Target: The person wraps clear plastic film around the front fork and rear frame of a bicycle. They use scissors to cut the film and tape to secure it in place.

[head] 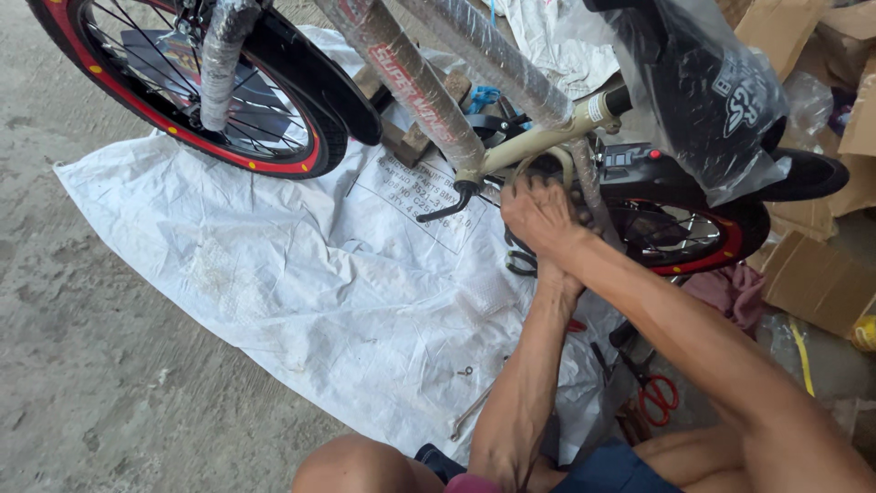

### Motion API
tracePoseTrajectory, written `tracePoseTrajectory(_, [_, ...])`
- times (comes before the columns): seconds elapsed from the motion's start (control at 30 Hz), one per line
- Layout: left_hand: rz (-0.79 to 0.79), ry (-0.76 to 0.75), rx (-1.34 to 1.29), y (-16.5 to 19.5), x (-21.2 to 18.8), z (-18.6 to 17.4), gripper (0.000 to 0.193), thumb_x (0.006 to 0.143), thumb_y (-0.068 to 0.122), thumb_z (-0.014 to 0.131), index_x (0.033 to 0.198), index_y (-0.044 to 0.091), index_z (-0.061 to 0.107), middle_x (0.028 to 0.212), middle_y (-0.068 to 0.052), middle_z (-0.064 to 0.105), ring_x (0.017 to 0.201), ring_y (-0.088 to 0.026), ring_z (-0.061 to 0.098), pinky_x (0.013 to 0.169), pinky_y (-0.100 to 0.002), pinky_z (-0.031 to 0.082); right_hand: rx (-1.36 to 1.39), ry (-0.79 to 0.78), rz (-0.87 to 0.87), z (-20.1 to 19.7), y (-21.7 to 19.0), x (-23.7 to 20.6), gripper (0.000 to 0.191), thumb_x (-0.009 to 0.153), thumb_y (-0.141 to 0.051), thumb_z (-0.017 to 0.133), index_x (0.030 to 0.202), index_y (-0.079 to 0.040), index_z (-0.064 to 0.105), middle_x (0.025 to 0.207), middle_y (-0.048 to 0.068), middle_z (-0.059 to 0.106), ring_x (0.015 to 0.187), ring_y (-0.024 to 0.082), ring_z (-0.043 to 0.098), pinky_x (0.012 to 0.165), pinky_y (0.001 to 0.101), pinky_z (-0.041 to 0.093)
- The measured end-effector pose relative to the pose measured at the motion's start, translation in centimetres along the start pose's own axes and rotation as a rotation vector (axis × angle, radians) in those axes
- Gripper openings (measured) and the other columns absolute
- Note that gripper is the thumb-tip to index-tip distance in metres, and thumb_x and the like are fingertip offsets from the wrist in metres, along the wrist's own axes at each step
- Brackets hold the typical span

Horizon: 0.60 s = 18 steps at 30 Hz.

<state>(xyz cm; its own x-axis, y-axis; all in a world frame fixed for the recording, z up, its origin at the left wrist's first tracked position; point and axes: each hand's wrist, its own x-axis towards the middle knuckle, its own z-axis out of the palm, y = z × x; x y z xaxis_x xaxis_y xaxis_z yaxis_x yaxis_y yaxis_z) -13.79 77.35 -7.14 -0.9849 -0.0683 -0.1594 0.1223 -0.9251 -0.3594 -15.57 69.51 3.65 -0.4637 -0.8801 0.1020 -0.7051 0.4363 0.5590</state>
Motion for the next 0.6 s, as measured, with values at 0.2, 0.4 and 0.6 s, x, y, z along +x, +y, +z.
tracePoseTrajectory(0.2, [0.103, 0.096, 0.545, 5.3, -1.1, 0.9, 0.025, 0.101, 0.024, 0.061, 0.121, 0.008, 0.063, 0.104, -0.001, 0.07, 0.087, -0.015, 0.068, 0.073, -0.034, 0.058, -0.001, -0.015, -0.03, 0.7, 0.5, 0.4, 0.018, 0.077, -0.013, 0.069, 0.093, -0.003, 0.068, 0.088, 0.015, 0.069, 0.081, 0.028, 0.07, 0.067, 0.0415, 0.054])
tracePoseTrajectory(0.4, [0.707, 0.337, 1.106, 9.7, -1.7, 2.2, 0.016, 0.094, 0.006, 0.068, 0.103, -0.006, 0.072, 0.077, -0.004, 0.069, 0.066, -0.014, 0.059, 0.061, -0.031, 0.049, 0.097, 0.074, -0.025, 0.6, 1.4, 0.3, 0.02, 0.08, -0.021, 0.073, 0.089, -0.005, 0.065, 0.089, 0.013, 0.067, 0.082, 0.027, 0.069, 0.069, 0.0398, 0.052])
tracePoseTrajectory(0.6, [1.015, 0.264, 1.259, 11.5, 1.0, 1.3, 0.029, 0.098, 0.015, 0.07, 0.118, -0.007, 0.067, 0.089, -0.005, 0.068, 0.076, -0.013, 0.062, 0.068, -0.032, 0.052, 0.113, 0.013, -0.054, 2.0, 1.1, 0.8, 0.027, 0.086, -0.029, 0.066, 0.097, -0.005, 0.069, 0.097, 0.014, 0.069, 0.093, 0.033, 0.066, 0.075, 0.0516, 0.05])
